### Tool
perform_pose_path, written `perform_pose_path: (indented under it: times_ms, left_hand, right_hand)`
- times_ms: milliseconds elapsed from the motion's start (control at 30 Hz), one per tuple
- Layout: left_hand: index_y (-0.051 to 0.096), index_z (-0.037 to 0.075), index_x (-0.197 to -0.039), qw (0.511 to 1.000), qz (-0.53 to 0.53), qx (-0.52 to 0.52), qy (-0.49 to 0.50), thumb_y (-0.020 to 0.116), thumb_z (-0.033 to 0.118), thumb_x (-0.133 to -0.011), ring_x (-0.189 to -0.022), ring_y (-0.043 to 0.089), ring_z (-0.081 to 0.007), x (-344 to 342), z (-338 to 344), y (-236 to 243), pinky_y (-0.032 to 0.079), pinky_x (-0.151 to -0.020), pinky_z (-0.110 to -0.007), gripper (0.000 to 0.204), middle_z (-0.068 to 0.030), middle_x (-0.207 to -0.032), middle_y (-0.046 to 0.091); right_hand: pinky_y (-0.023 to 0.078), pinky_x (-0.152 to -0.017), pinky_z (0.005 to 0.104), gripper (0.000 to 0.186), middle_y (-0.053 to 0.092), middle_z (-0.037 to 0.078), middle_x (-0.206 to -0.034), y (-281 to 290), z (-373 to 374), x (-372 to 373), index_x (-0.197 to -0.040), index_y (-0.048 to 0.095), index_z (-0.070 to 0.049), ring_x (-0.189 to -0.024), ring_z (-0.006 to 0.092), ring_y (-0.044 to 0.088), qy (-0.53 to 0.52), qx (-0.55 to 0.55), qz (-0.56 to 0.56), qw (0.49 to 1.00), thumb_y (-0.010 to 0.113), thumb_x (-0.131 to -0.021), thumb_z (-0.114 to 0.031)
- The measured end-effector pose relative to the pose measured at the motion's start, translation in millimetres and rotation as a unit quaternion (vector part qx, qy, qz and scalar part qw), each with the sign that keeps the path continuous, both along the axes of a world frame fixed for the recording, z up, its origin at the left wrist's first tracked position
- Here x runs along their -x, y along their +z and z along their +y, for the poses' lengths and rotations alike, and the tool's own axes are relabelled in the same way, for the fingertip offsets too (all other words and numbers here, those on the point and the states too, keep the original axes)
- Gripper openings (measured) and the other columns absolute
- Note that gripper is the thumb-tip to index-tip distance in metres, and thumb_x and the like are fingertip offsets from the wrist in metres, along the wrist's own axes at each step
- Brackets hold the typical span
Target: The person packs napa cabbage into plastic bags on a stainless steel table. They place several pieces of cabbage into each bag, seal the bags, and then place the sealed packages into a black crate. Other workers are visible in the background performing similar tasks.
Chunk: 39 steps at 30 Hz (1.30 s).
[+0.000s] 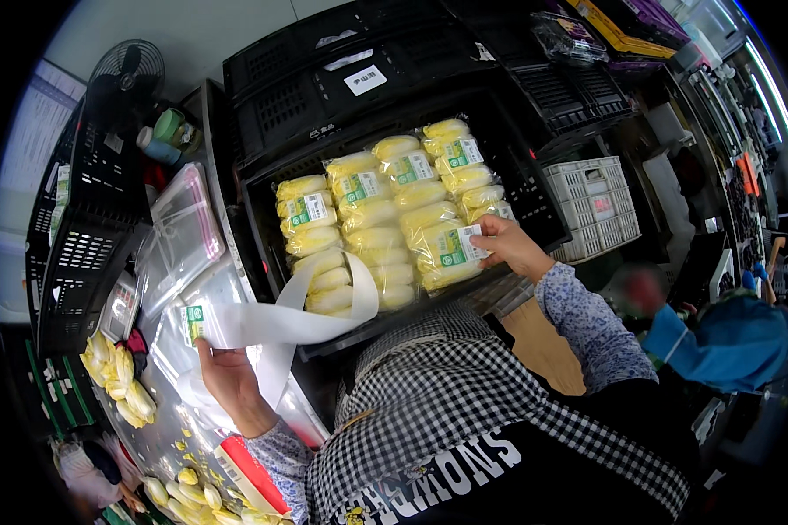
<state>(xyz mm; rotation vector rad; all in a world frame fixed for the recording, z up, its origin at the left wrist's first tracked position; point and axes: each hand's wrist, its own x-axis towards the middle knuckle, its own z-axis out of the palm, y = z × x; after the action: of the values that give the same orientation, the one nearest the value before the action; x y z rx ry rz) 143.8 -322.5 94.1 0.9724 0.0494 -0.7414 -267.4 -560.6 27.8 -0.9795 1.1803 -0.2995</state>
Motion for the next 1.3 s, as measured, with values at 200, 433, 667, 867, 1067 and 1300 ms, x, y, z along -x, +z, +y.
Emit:
perform_pose_path:
  times_ms: [200,433,667,867,1067,1300]
  left_hand:
    - [0.051,-0.002,-0.124,0.996,0.019,0.037,-0.084,0.043,0.022,-0.101,-0.111,0.060,-0.0269,29.3,-20.5,-1.1,0.049,-0.095,-0.041,0.034,-0.0151,-0.121,0.061]
    - [0.052,-0.002,-0.122,0.995,0.005,0.008,-0.101,0.043,0.024,-0.101,-0.108,0.061,-0.0255,45.0,-21.3,-0.3,0.050,-0.093,-0.040,0.034,-0.0139,-0.119,0.061]
    - [0.053,-0.002,-0.120,0.987,-0.089,-0.053,-0.121,0.047,0.024,-0.100,-0.107,0.060,-0.0231,93.6,-34.8,2.7,0.047,-0.095,-0.039,0.033,-0.0116,-0.118,0.060]
    - [0.062,0.001,-0.112,0.943,-0.105,-0.111,-0.295,0.048,0.019,-0.100,-0.094,0.056,-0.0076,130.8,-38.6,-2.2,0.044,-0.084,-0.022,0.026,-0.0004,-0.102,0.063]
    - [0.053,-0.004,-0.123,0.941,0.011,-0.022,-0.337,0.046,0.019,-0.101,-0.102,0.059,-0.0144,137.5,-53.3,23.4,0.045,-0.093,-0.028,0.032,-0.0083,-0.117,0.061]
    - [0.050,-0.005,-0.123,0.950,0.042,-0.025,-0.309,0.042,0.022,-0.102,-0.108,0.060,-0.0221,125.8,-49.4,-2.6,0.048,-0.094,-0.034,0.035,-0.0133,-0.121,0.060]
  right_hand:
    - [0.057,-0.061,0.0302,0.020,0.062,0.004,-0.093,-40.5,-11.8,-22.7,-0.107,0.057,-0.003,-0.083,0.0127,0.062,0.014,0.044,0.025,0.999,0.061,-0.089,-0.012]
    - [0.054,-0.076,0.0414,0.046,0.055,0.018,-0.114,-64.3,-11.3,-36.0,-0.120,0.049,0.000,-0.095,0.0288,0.060,0.178,0.317,0.318,0.876,0.069,-0.082,-0.015]
    - [0.044,-0.096,0.0409,0.059,0.036,0.021,-0.142,-70.5,39.8,-34.8,-0.135,0.039,-0.003,-0.126,0.0382,0.040,0.346,0.546,0.305,0.700,0.061,-0.090,-0.032]
    - [0.049,-0.072,0.0364,0.030,0.066,0.012,-0.092,28.8,47.7,-89.5,-0.100,0.065,-0.001,-0.079,0.0248,0.063,0.210,0.414,0.026,0.885,0.065,-0.088,-0.028]
    - [0.043,-0.063,0.0303,0.020,0.058,0.008,-0.081,73.6,72.5,-116.5,-0.085,0.059,0.000,-0.071,0.0180,0.055,0.310,0.308,-0.031,0.899,0.070,-0.084,-0.017]
    - [0.039,-0.080,0.0390,0.017,0.057,0.008,-0.092,75.8,81.3,-128.2,-0.088,0.058,-0.007,-0.090,0.0261,0.053,0.285,0.642,-0.024,0.711,0.065,-0.082,-0.021]
